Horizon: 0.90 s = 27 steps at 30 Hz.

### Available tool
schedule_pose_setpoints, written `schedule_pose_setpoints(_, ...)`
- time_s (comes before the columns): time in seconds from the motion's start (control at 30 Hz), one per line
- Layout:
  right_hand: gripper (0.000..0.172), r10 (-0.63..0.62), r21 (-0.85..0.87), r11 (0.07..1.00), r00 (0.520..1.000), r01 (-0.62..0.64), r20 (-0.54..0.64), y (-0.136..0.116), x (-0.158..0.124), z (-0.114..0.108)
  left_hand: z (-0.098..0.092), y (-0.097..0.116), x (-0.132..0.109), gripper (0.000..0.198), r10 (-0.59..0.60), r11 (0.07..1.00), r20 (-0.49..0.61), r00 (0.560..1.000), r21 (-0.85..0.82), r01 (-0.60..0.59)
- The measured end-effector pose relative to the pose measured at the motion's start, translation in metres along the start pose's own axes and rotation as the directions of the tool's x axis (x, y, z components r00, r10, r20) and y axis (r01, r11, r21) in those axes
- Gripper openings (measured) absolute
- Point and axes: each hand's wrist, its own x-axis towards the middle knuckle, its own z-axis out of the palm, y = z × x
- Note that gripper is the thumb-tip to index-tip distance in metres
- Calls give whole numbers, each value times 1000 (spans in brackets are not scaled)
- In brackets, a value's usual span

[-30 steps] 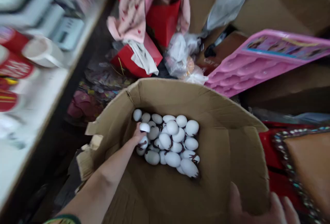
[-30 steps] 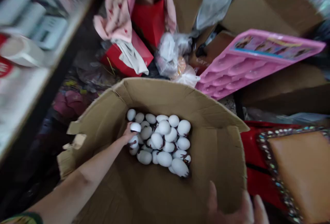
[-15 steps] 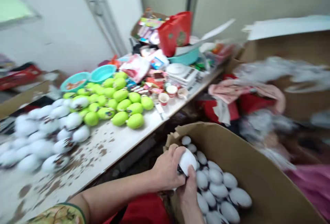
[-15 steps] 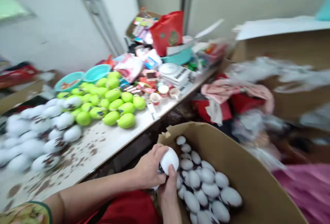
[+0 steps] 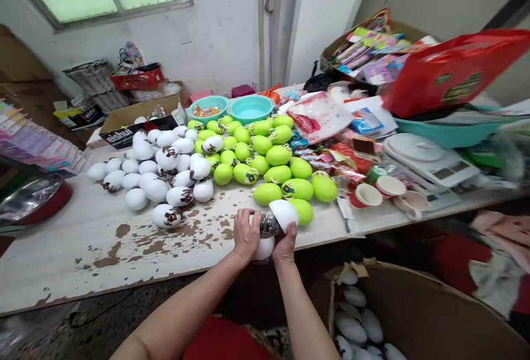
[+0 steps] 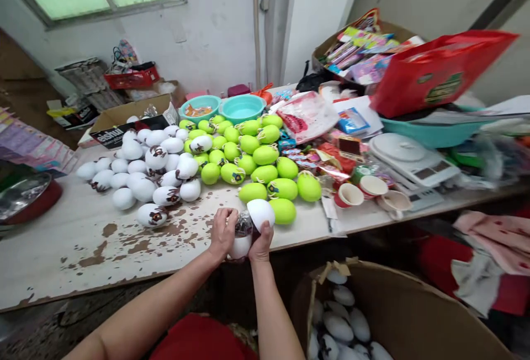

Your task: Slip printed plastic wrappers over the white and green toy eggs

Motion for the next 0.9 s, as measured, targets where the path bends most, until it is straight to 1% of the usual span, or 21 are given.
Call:
schedule_pose_setpoints(0.03, 63, 39, 32, 999, 999, -38, -23, 18, 5, 11, -11, -14, 14, 40, -74, 996, 105, 992, 50, 69)
schedule_pose_setpoints(0.07, 62, 93, 67, 994, 995, -90, -46, 35, 9, 21, -22, -28, 26, 43, -113, 993, 224, 968, 69, 100)
schedule_pose_setpoints(0.1, 62, 158, 102, 983, 985, -151, -64, 50, 12, 31, -34, -41, 38, 49, -101, 995, 339, 935, 60, 85)
schedule_pose_setpoints(0.13, 63, 224, 133, 968, 971, -213, -76, 64, 14, 40, -46, -53, 48, 64, -42, 999, 432, 901, 32, 31)
schedule_pose_setpoints(0.17, 63, 284, 158, 951, 954, -267, -96, 76, 16, 49, -58, -65, 57, 82, 36, 999, 484, 874, -4, -39)
schedule_pose_setpoints(0.2, 63, 331, 179, 934, 936, -308, -122, 87, 18, 58, -70, -76, 66, 94, 107, 994, 504, 857, -33, -104)
schedule_pose_setpoints(0.23, 61, 361, 199, 923, 919, -329, -157, 97, 20, 66, -81, -86, 75, 96, 153, 987, 516, 843, -46, -151)
schedule_pose_setpoints(0.27, 57, 379, 219, 916, 906, -338, -190, 106, 22, 73, -92, -95, 84, 91, 169, 984, 535, 828, -40, -175)
schedule_pose_setpoints(0.3, 54, 398, 240, 906, 893, -348, -209, 113, 23, 79, -102, -103, 94, 82, 161, 983, 558, 814, -16, -183)
schedule_pose_setpoints(0.37, 49, 449, 277, 878, 872, -390, -197, 126, 26, 88, -123, -114, 113, 71, 120, 977, 608, 785, 67, -202)
schedule_pose_setpoints(0.47, 41, 514, 273, 843, 844, -464, -155, 138, 27, 96, -153, -121, 141, 69, 101, 937, 677, 729, 181, -298)
schedule_pose_setpoints(0.53, 37, 523, 229, 845, 836, -482, -169, 144, 26, 99, -170, -120, 155, 69, 120, 912, 709, 695, 199, -360)
schedule_pose_setpoints(0.6, 35, 513, 169, 857, 836, -486, -196, 148, 23, 103, -185, -116, 165, 67, 146, 896, 729, 669, 190, -403)
schedule_pose_setpoints(0.7, 35, 493, 121, 870, 841, -478, -221, 149, 18, 113, -202, -111, 165, 68, 200, 847, 737, 646, 202, -492)
schedule_pose_setpoints(0.77, 35, 485, 130, 875, 842, -467, -235, 146, 14, 122, -209, -112, 158, 70, 288, 785, 735, 614, 186, -590)
schedule_pose_setpoints(0.8, 35, 483, 135, 876, 843, -463, -238, 143, 12, 127, -212, -115, 153, 70, 342, 757, 717, 608, 173, -630)
schedule_pose_setpoints(0.87, 39, 481, 126, 877, 847, -464, -227, 138, 9, 138, -214, -125, 144, 69, 434, 721, 656, 617, 157, -674)
schedule_pose_setpoints(0.9, 40, 471, 117, 882, 855, -457, -218, 136, 8, 143, -214, -130, 140, 68, 461, 717, 621, 634, 159, -678)
